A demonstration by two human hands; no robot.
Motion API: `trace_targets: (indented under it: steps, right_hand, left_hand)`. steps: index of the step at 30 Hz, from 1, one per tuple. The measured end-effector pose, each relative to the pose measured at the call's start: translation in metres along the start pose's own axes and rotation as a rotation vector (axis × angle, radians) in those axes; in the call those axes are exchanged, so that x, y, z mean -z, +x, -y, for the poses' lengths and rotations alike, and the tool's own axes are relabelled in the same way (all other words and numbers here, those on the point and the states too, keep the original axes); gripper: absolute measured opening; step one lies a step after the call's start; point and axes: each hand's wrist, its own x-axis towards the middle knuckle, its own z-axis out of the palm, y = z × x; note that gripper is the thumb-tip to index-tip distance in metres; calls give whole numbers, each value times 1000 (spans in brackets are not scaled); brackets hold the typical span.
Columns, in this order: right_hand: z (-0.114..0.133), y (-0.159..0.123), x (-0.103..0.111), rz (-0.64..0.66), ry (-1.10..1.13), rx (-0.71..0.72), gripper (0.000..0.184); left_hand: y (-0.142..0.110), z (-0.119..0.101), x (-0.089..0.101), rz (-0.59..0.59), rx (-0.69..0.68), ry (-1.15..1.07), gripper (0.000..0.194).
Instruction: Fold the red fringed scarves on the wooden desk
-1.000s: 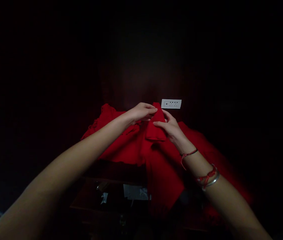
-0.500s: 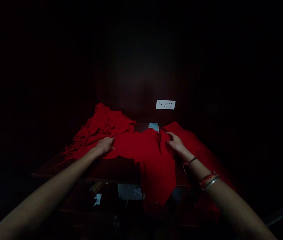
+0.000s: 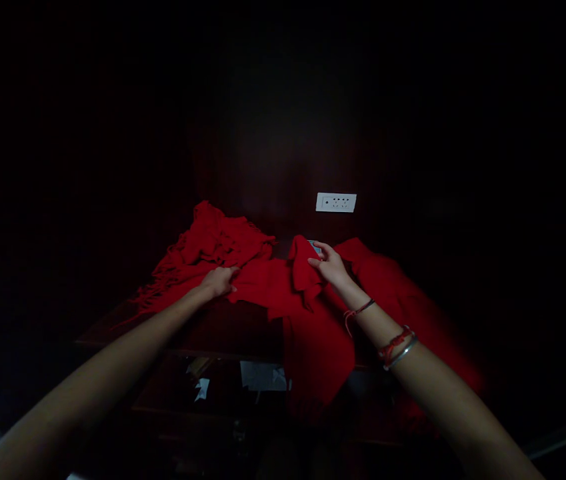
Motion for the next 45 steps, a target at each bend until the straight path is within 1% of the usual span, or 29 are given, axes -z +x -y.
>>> trace_targets:
  steps: [2, 5, 7, 8, 9, 11, 13, 14, 16, 18, 21, 24, 26, 28, 31, 32, 34, 35, 37, 38, 39, 40, 42, 43, 45]
  right_hand:
    - [-3, -1, -6, 26, 29, -23, 46]
    - [-2, 0, -13, 47, 46, 4, 46]
    - [-1, 1, -15, 40, 31, 34, 46]
    - [-1, 2, -16, 32, 23, 44, 46]
    - [-1, 2, -16, 24, 19, 48, 45]
    - [-3, 1, -14, 14, 36, 33, 45]
    - [-6, -1, -11, 14, 65, -2, 45]
    - [-8, -2, -10, 16, 74, -22, 45]
    - [-9, -5, -6, 11, 53, -47, 44]
    - [-8, -7, -4, -5, -7, -44, 41]
    - [-5, -9, -2, 5, -71, -27, 40]
    - [-1, -7, -5, 28, -88, -16, 41]
    - [2, -6, -9, 25, -77, 22, 41]
    - [7, -5, -14, 20, -36, 78, 43]
    - [22, -7, -20, 56, 8, 115, 48]
    - [28, -8, -21, 87, -6, 122, 52]
    - [39, -9, -19, 135, -77, 167, 67]
    - [44, -9, -17, 131, -126, 199, 75]
    - [53, -5, -6, 57, -208, 251, 84]
    - [59, -2, 2, 14, -232, 263, 84]
    - [65, 2, 12, -9, -248, 270, 80]
    - [73, 5, 24, -5, -257, 280, 76]
    - [92, 11, 51, 93, -287, 331, 64]
    - [103, 13, 65, 147, -311, 367, 59]
    - [124, 16, 90, 217, -390, 402, 48]
  left_hand:
    - [-3, -3, 7, -47, 31, 101, 46]
    - [-4, -9, 30, -113, 9, 183, 34]
    - [0, -10, 40, -121, -8, 169, 38]
    - [3, -9, 41, -98, -2, 155, 44]
    - [6, -6, 39, -60, 7, 140, 53]
    - [11, 2, 28, 30, 29, 110, 67]
    - [14, 10, 13, 72, 51, 90, 67]
    - [15, 13, 7, 61, 61, 86, 64]
    - [15, 15, -1, -2, 87, 97, 58]
    - [13, 13, 0, -64, 72, 105, 52]
    - [9, 12, 14, -97, 39, 92, 48]
    - [6, 11, 40, -112, 54, 56, 48]
    - [4, 5, 61, -102, 56, -52, 48]
    - [1, -12, 82, -85, 69, -288, 48]
    - [-1, -54, 104, -61, 67, -807, 47]
    - [-2, -71, 109, -42, 59, -941, 46]
    - [-2, -100, 117, 1, 47, -1112, 47]
    - [-1, -111, 121, 21, 34, -1170, 48]
    - [1, -123, 129, 39, -12, -1238, 50]
    - [3, -124, 133, 19, -37, -1247, 50]
    - [7, -122, 137, -28, -58, -1235, 48]
    - [12, -118, 139, -95, -72, -1205, 45]
    - [26, -104, 138, -243, -67, -1104, 38]
    - [35, -97, 134, -301, -58, -1040, 34]
    - [52, -85, 118, -358, -46, -892, 31]
